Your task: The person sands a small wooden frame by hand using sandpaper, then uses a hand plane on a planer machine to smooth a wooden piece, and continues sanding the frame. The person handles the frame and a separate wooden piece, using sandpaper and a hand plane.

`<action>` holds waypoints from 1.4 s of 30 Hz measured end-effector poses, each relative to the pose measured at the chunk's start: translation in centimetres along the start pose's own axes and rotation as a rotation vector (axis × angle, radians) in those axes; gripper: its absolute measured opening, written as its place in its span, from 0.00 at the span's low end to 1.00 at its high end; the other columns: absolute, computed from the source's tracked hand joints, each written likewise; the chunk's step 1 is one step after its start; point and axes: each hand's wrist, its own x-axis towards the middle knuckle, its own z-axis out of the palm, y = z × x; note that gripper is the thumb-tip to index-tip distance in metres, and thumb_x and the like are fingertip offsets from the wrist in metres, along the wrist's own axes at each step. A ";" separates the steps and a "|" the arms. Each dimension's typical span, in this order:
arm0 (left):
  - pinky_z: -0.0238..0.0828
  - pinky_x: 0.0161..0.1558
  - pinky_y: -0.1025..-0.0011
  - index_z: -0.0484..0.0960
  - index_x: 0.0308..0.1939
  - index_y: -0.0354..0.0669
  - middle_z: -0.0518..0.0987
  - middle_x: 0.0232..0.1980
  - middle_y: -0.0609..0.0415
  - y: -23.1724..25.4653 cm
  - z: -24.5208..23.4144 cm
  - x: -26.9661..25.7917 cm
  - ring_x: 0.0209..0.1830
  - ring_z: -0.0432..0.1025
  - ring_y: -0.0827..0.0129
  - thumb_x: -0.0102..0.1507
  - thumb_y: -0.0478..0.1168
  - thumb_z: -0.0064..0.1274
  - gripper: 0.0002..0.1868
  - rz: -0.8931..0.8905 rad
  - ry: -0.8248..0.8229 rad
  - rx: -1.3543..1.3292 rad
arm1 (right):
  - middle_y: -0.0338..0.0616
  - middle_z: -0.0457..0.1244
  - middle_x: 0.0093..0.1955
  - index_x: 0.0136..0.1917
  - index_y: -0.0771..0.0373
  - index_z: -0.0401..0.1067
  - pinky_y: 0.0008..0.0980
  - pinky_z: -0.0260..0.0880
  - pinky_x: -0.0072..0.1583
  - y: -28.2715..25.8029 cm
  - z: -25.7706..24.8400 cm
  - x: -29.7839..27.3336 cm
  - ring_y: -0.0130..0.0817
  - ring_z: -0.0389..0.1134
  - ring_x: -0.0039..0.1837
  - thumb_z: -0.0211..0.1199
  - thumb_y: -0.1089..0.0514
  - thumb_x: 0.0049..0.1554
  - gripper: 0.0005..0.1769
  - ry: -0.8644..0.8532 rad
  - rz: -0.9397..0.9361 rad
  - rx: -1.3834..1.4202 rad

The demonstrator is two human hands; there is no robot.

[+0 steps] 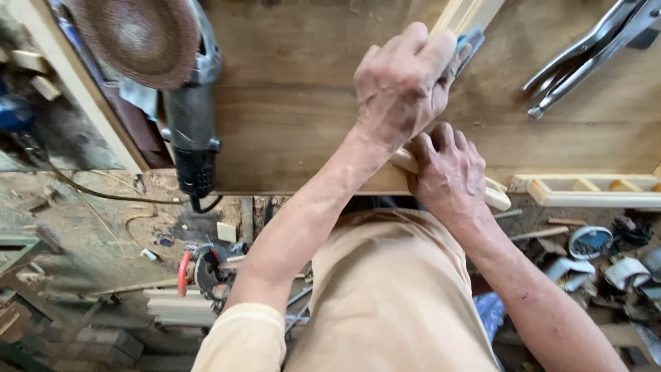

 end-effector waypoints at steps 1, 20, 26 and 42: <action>0.56 0.25 0.60 0.66 0.30 0.50 0.63 0.28 0.57 -0.6 -1.5 -2.4 0.20 0.65 0.59 0.68 0.52 0.45 0.16 0.007 0.008 0.004 | 0.49 0.58 0.46 0.52 0.55 0.68 0.51 0.66 0.41 -0.2 -0.2 -0.2 0.54 0.62 0.44 0.64 0.57 0.46 0.19 0.011 -0.003 -0.001; 0.53 0.36 0.55 0.76 0.25 0.52 0.73 0.27 0.55 -0.3 3.6 4.0 0.30 0.68 0.56 0.55 0.41 0.53 0.04 0.223 0.048 0.113 | 0.48 0.58 0.45 0.48 0.56 0.68 0.51 0.64 0.41 0.0 0.1 -0.2 0.53 0.61 0.45 0.67 0.52 0.49 0.16 0.007 -0.002 0.044; 0.54 0.53 0.46 0.77 0.38 0.45 0.74 0.41 0.50 -1.1 -4.0 -2.4 0.46 0.66 0.51 0.63 0.42 0.49 0.06 0.268 -0.080 0.141 | 0.50 0.59 0.46 0.49 0.56 0.68 0.51 0.64 0.43 0.2 0.1 0.1 0.54 0.62 0.46 0.63 0.52 0.51 0.14 -0.002 0.026 0.045; 0.64 0.40 0.48 0.87 0.32 0.35 0.81 0.30 0.41 1.4 3.5 9.0 0.34 0.74 0.41 0.57 0.33 0.57 0.05 0.114 -0.264 0.008 | 0.42 0.56 0.44 0.49 0.50 0.69 0.44 0.66 0.43 1.0 1.9 0.0 0.49 0.65 0.46 0.73 0.51 0.42 0.22 0.011 0.024 0.081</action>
